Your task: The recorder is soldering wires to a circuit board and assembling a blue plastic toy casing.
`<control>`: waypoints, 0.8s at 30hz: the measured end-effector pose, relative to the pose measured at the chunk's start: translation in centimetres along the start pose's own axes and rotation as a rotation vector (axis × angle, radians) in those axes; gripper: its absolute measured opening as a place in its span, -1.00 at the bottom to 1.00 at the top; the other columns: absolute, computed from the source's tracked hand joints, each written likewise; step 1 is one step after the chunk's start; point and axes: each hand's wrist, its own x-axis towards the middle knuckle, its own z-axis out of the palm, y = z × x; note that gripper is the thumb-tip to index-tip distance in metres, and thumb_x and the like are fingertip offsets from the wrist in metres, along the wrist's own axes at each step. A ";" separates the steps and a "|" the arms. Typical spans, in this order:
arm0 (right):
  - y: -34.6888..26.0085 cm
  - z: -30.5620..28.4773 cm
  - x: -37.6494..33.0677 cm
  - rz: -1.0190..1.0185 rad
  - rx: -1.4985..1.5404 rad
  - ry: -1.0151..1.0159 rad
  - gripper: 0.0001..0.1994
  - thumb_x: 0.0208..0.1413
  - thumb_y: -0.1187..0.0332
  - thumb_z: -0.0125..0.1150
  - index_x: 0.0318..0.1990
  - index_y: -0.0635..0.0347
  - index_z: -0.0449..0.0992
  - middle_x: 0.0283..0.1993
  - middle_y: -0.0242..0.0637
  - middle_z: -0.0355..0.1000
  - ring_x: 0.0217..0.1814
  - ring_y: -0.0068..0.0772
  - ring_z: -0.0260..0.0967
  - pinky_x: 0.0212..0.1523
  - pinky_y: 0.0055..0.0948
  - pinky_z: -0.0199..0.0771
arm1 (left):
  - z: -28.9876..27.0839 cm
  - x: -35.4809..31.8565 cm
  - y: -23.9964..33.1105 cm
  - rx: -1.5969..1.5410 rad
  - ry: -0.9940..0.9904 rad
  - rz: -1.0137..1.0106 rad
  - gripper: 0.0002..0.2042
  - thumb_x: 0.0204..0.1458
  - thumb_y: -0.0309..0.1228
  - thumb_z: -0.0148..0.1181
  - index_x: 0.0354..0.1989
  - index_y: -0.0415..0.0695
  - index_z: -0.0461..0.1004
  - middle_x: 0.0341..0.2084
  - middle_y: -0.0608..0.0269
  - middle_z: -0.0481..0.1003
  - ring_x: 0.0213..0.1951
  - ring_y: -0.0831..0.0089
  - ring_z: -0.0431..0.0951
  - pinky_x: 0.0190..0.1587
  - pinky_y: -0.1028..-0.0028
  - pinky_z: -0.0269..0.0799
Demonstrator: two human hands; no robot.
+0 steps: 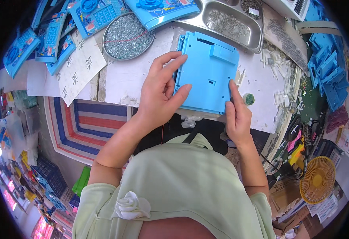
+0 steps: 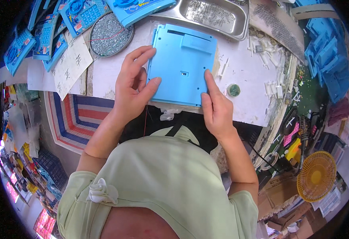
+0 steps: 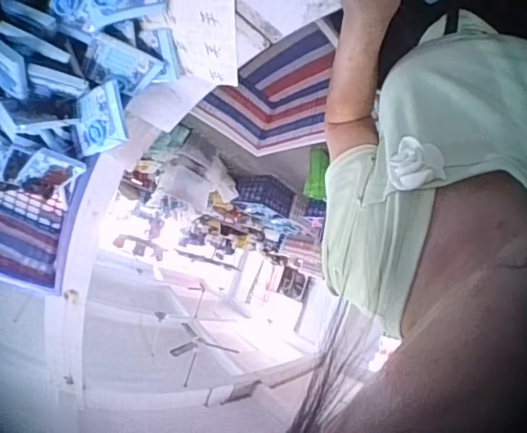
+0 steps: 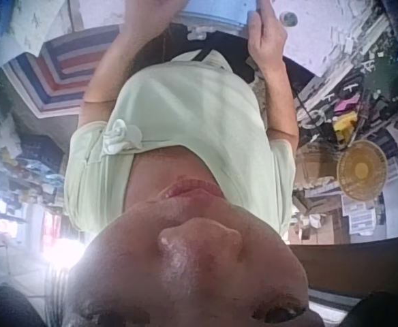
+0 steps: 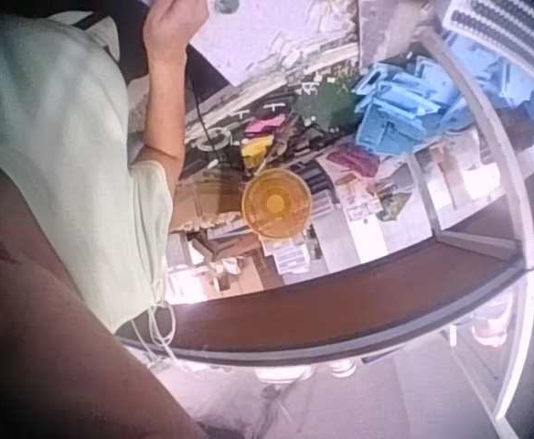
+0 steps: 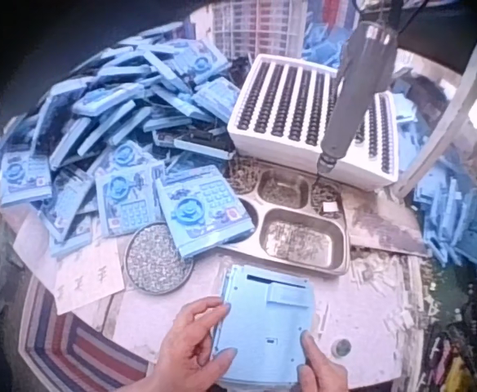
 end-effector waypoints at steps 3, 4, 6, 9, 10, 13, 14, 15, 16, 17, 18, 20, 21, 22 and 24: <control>-0.5 -0.3 0.5 -0.027 -0.145 -0.045 -0.47 0.25 0.46 0.16 0.37 0.33 0.29 0.03 0.04 0.55 -0.20 -0.11 0.58 -0.16 -0.33 0.55 | 0.2 0.1 -0.3 -0.061 0.038 -0.032 -0.44 0.00 -0.67 0.24 0.27 -0.23 0.38 0.16 0.17 0.34 -0.54 0.74 0.16 -0.44 0.67 0.19; -0.7 -0.5 0.5 -0.037 -0.211 -0.061 -0.46 0.23 0.45 0.18 0.37 0.31 0.30 -0.03 0.02 0.57 -0.22 -0.08 0.57 -0.19 -0.30 0.56 | 0.3 -0.2 -0.8 -0.048 0.048 -0.018 -0.45 0.00 -0.67 0.26 0.25 -0.22 0.39 0.15 0.14 0.35 -0.56 0.72 0.16 -0.46 0.65 0.21; -0.7 -0.9 1.3 -0.103 -0.201 -0.094 -0.44 0.20 0.44 0.21 0.37 0.26 0.31 -0.15 -0.03 0.56 -0.28 -0.07 0.55 -0.27 -0.26 0.53 | 0.4 -0.8 -1.3 -0.022 0.067 -0.022 -0.47 0.01 -0.66 0.27 0.23 -0.21 0.41 0.11 0.12 0.36 -0.59 0.70 0.16 -0.48 0.63 0.21; -0.4 -1.6 2.0 -0.140 -0.196 -0.153 -0.45 0.20 0.43 0.23 0.36 0.23 0.33 -0.14 -0.02 0.57 -0.29 -0.05 0.54 -0.26 -0.27 0.54 | 0.6 -2.7 -1.1 0.039 0.066 -0.038 -0.51 0.05 -0.68 0.23 0.22 -0.23 0.42 0.06 0.17 0.36 -0.55 0.72 0.17 -0.46 0.66 0.20; -0.4 -1.7 2.2 -0.147 -0.189 -0.178 -0.45 0.20 0.43 0.23 0.36 0.23 0.34 -0.10 -0.01 0.57 -0.28 -0.03 0.55 -0.23 -0.28 0.55 | 0.7 -3.5 -1.1 0.086 0.060 -0.023 -0.53 0.07 -0.68 0.21 0.21 -0.24 0.43 0.06 0.19 0.35 -0.52 0.73 0.18 -0.44 0.67 0.19; -1.9 -1.9 2.3 -0.088 -0.308 -0.200 -0.47 0.19 0.41 0.25 0.34 0.15 0.37 -0.28 -0.12 0.58 -0.36 -0.09 0.54 -0.34 -0.24 0.52 | 0.7 -4.3 -0.7 0.169 0.029 -0.065 -0.62 0.10 -0.67 0.20 0.12 -0.19 0.54 0.02 0.21 0.33 -0.47 0.75 0.23 -0.42 0.67 0.22; -2.5 -2.1 2.5 -0.049 -0.347 -0.248 -0.48 0.19 0.40 0.26 0.33 0.13 0.39 -0.32 -0.14 0.57 -0.39 -0.11 0.54 -0.36 -0.24 0.51 | 0.7 -4.3 -0.8 0.184 0.032 -0.074 -0.63 0.10 -0.66 0.20 0.11 -0.17 0.55 0.02 0.21 0.33 -0.47 0.75 0.24 -0.43 0.67 0.22; -3.1 -2.5 2.8 -0.009 -0.386 -0.297 -0.48 0.18 0.38 0.26 0.32 0.12 0.40 -0.36 -0.16 0.56 -0.42 -0.12 0.53 -0.39 -0.24 0.50 | 0.8 -4.3 -0.8 0.199 0.035 -0.084 -0.64 0.11 -0.66 0.20 0.09 -0.15 0.57 0.01 0.21 0.33 -0.48 0.75 0.25 -0.44 0.66 0.22; -3.4 -2.9 3.2 0.025 -0.431 -0.338 -0.49 0.18 0.37 0.27 0.31 0.10 0.42 -0.41 -0.19 0.55 -0.45 -0.13 0.53 -0.41 -0.24 0.49 | 0.5 -4.0 -0.5 0.250 -0.009 -0.076 -0.64 0.08 -0.63 0.23 0.09 -0.13 0.58 0.00 0.18 0.35 -0.46 0.66 0.29 -0.37 0.59 0.28; -3.5 -3.1 3.5 0.006 -0.431 -0.332 -0.50 0.18 0.36 0.27 0.29 0.11 0.43 -0.43 -0.19 0.54 -0.47 -0.14 0.52 -0.43 -0.24 0.47 | 0.0 -3.5 0.1 0.302 -0.052 -0.069 -0.63 0.06 -0.60 0.27 0.08 -0.12 0.58 0.00 0.15 0.37 -0.45 0.58 0.34 -0.30 0.52 0.33; -3.4 -3.5 3.8 -0.014 -0.431 -0.326 -0.51 0.17 0.35 0.28 0.28 0.12 0.44 -0.45 -0.19 0.54 -0.49 -0.14 0.51 -0.45 -0.24 0.46 | -0.4 -3.0 0.8 0.353 -0.095 -0.061 -0.62 0.03 -0.57 0.30 0.07 -0.10 0.59 -0.01 0.12 0.40 -0.43 0.49 0.38 -0.23 0.45 0.39; -3.3 -3.7 4.0 -0.051 -0.422 -0.310 -0.53 0.19 0.34 0.27 0.26 0.13 0.45 -0.47 -0.21 0.53 -0.51 -0.19 0.50 -0.49 -0.27 0.45 | -0.8 -0.9 2.1 0.635 -0.166 0.243 -0.61 0.02 -0.53 0.31 0.09 -0.08 0.58 0.06 0.09 0.42 -0.16 0.31 0.47 -0.01 0.29 0.38; -3.2 -3.6 3.9 -0.065 -0.413 -0.297 -0.55 0.20 0.34 0.26 0.25 0.14 0.46 -0.47 -0.22 0.54 -0.52 -0.24 0.51 -0.50 -0.31 0.45 | -0.8 0.0 2.3 0.772 -0.200 0.396 -0.60 0.02 -0.51 0.32 0.09 -0.07 0.57 0.10 0.08 0.43 -0.03 0.22 0.52 0.10 0.21 0.37; -3.1 -3.6 3.9 -0.083 -0.399 -0.290 -0.56 0.21 0.34 0.26 0.25 0.14 0.47 -0.47 -0.23 0.55 -0.53 -0.29 0.51 -0.51 -0.34 0.45 | -0.6 0.3 2.1 0.773 -0.241 0.406 -0.59 0.01 -0.48 0.32 0.11 -0.06 0.56 0.12 0.10 0.44 0.08 0.17 0.46 0.18 0.14 0.29; -0.5 -4.1 5.0 0.125 0.044 -0.219 -0.63 0.21 0.33 0.25 0.15 0.20 0.50 -0.49 -0.30 0.53 -0.53 -0.38 0.51 -0.50 -0.38 0.46 | -0.3 0.5 1.5 0.761 -0.324 0.418 -0.56 0.00 -0.44 0.32 0.13 -0.04 0.53 0.17 0.12 0.45 0.29 0.07 0.36 0.34 0.01 0.12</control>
